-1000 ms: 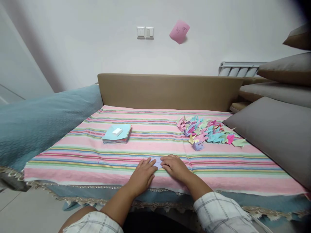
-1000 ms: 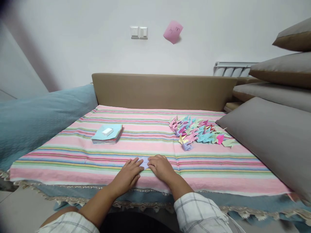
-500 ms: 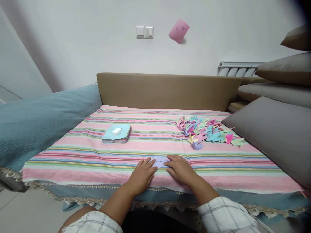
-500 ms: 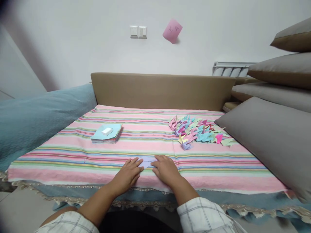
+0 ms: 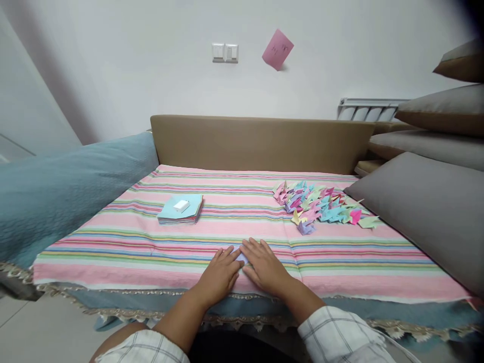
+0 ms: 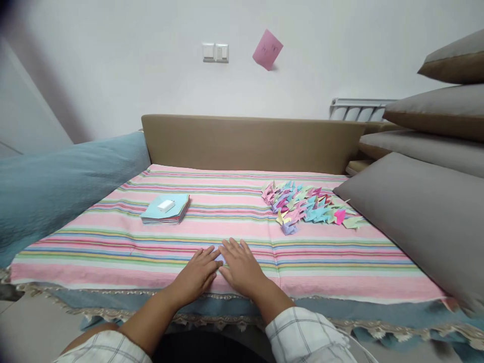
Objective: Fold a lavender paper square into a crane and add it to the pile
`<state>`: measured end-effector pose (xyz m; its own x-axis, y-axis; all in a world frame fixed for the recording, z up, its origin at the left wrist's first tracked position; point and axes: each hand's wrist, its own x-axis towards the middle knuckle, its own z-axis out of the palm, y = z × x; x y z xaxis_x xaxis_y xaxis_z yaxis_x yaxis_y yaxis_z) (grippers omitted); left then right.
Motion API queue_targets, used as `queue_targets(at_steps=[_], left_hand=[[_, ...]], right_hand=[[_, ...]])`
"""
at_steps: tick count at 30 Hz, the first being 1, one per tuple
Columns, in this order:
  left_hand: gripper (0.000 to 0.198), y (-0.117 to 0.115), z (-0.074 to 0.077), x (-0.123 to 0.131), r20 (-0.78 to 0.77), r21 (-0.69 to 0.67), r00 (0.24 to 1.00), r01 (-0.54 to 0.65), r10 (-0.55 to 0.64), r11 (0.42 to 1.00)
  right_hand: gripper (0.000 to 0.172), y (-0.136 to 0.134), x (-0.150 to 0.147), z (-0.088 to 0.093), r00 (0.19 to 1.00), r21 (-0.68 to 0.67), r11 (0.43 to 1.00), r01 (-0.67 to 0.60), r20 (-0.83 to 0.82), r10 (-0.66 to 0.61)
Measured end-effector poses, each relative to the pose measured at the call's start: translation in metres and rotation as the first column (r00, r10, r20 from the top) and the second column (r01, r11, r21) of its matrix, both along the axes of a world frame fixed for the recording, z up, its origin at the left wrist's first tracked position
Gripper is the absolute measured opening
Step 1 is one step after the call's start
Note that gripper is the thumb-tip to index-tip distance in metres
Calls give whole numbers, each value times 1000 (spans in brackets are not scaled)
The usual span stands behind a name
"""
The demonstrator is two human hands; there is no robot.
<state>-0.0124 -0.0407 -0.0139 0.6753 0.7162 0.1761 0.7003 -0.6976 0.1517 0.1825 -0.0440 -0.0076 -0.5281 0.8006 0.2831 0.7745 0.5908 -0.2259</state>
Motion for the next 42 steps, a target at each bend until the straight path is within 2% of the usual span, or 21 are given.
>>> queue_targets(at_steps=[4,10,14,21,23,26,28,30,32,34,38,42], left_hand=[[46,-2,2,-2,7,-13,1000,-7,8,1000],[56,-6,2,-15,-5,-25,996,-90,90,996],[56,-7,9,-23,-29,-48,985,-174,173,984],[46,-4,25,-32,-70,-72,954,-295,291,953],[36,-3,29,-36,-53,-54,950,-311,308,949],[12,0,37,-38,-12,-29,937,-350,350,936],[11,2,41,-35,51,-8,919,-391,391,920],[12,4,39,-27,167,31,930,-336,327,941],[11,6,31,-16,251,32,955,-168,155,985],[12,9,20,-5,270,25,960,-83,73,996],[8,16,6,6,236,20,968,-91,84,996],[11,19,6,7,228,3,967,-120,116,993]], right_hand=[[71,2,-9,-12,998,-87,995,-38,38,42],[67,3,-7,-14,997,-144,989,-29,62,38],[67,3,-7,-16,997,-144,989,-28,71,39],[63,5,-7,-19,997,-149,988,-25,63,35],[63,5,-7,-19,997,-142,990,-22,64,31],[61,4,-7,-19,997,-130,991,-14,70,23],[58,4,-8,-18,997,-128,992,-7,72,16],[54,3,-8,-17,998,-129,992,0,60,8],[48,4,-8,-16,1000,-134,991,11,22,-8],[42,5,-7,-14,999,-142,990,22,-34,-27],[27,9,0,-10,987,-140,990,8,-157,-31],[18,13,7,-6,972,-135,991,-12,-233,-20]])
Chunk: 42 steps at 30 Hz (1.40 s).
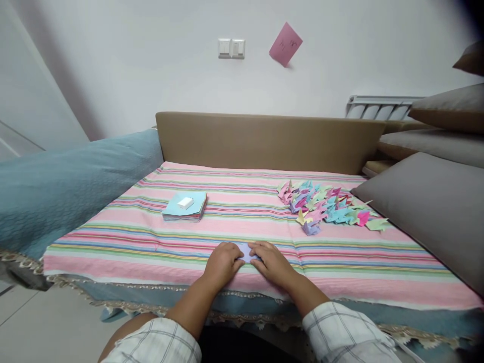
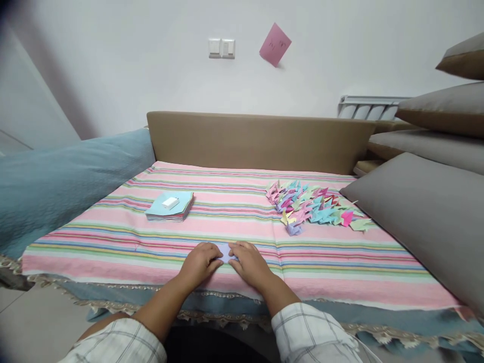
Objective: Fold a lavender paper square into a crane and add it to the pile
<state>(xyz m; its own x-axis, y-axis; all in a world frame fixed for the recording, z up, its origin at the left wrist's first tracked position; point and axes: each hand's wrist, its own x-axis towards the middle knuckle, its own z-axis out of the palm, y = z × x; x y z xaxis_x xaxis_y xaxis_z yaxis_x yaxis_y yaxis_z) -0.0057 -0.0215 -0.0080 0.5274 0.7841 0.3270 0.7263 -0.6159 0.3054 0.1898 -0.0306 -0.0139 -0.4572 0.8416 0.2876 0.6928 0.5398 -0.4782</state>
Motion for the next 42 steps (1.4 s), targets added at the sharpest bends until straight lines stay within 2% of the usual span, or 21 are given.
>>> queue_targets(at_steps=[11,20,24,29,42], left_hand=[[7,3,3,1,41,-58,999,-23,26,998],[7,2,2,4,50,-38,998,-33,35,999],[8,2,3,4,43,-36,998,-53,55,998],[11,0,3,5,41,-30,996,-74,75,997],[14,1,-4,12,69,-11,982,-176,177,984]], right_hand=[[17,5,3,-5,998,-15,1000,4,-70,-5],[9,6,0,-5,996,-7,1000,29,-81,-29],[14,6,1,-5,995,-2,1000,28,-92,-28],[4,6,-2,-4,993,2,999,48,-104,-47],[10,6,-13,-2,971,-33,984,173,-162,-176]])
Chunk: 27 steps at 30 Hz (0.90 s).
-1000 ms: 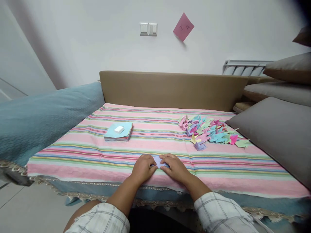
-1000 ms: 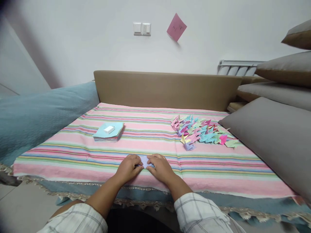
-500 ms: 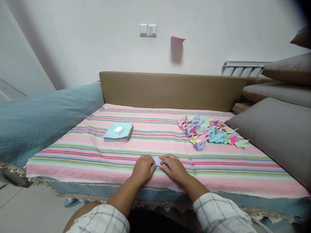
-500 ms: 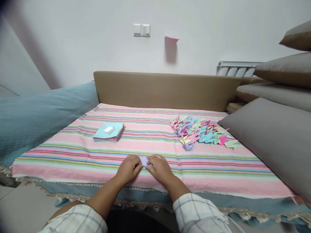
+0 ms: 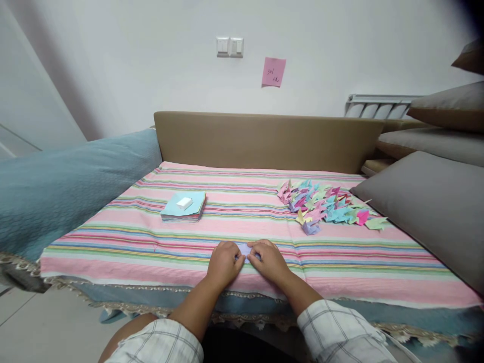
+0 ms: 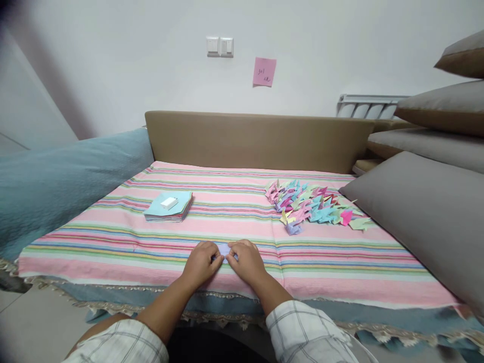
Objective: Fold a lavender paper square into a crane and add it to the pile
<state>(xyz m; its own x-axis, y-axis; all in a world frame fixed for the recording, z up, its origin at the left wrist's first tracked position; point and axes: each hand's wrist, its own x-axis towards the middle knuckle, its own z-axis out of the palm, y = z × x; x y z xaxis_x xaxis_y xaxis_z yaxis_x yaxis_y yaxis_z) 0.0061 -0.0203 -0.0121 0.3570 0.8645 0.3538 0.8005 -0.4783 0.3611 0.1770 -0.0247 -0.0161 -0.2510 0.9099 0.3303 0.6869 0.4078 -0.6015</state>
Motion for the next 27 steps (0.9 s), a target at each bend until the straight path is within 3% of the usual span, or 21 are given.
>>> queue_targets(at_steps=[7,12,18,27], left_hand=[[11,-1,1,2,-5,-46,999,-46,46,998],[2,0,2,0,26,-64,999,-41,43,997],[23,2,-4,-3,33,-49,997,72,-70,996],[30,-5,-5,-1,-93,-5,994,53,-53,999]], right_hand=[[6,3,-3,-1,995,-54,996,69,-70,-73],[8,6,0,-1,995,-106,994,27,-98,-37],[15,8,3,-2,994,-114,994,4,-111,-17],[23,10,10,-1,993,-116,991,-62,-108,49]])
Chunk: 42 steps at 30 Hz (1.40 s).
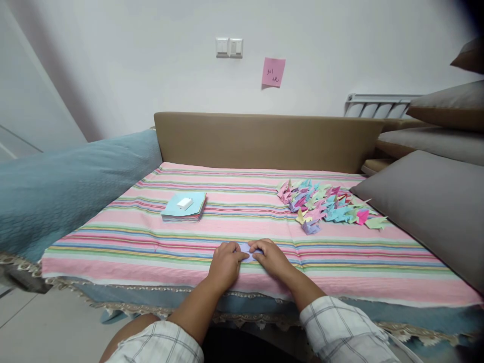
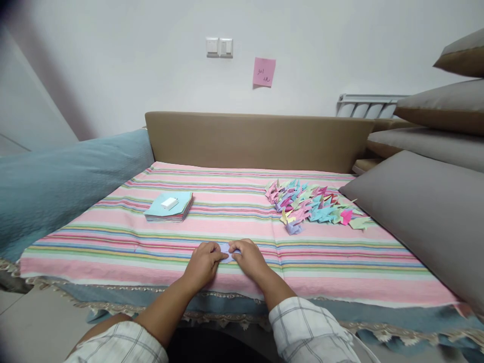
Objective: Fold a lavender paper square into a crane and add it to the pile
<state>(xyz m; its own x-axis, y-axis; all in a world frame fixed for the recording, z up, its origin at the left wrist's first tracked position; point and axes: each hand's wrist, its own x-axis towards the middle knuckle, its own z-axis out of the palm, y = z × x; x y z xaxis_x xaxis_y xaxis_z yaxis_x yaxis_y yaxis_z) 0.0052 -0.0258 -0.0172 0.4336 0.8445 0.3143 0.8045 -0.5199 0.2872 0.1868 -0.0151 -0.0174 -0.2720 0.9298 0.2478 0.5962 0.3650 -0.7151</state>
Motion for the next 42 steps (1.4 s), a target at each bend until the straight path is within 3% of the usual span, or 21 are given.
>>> queue_targets(at_steps=[5,13,21,26,39,42], left_hand=[[30,-1,-1,0,-26,19,1000,-3,4,1000],[32,1,1,-1,9,-30,1000,6,-6,1000],[29,1,-4,-4,13,4,1000,27,-27,1000],[27,0,-3,-8,-74,28,996,57,-54,998],[12,-13,13,-9,-166,182,979,-90,121,979],[16,-23,12,-4,-197,158,980,-7,38,987]], right_hand=[[26,2,6,-5,997,64,995,-71,20,70],[42,-2,13,-9,947,181,957,-227,270,174],[41,0,13,-1,943,171,956,-238,278,185],[37,-2,13,2,958,160,964,-212,229,173],[36,-3,13,1,963,148,968,-201,212,167],[35,-4,11,4,961,152,968,-202,224,165]])
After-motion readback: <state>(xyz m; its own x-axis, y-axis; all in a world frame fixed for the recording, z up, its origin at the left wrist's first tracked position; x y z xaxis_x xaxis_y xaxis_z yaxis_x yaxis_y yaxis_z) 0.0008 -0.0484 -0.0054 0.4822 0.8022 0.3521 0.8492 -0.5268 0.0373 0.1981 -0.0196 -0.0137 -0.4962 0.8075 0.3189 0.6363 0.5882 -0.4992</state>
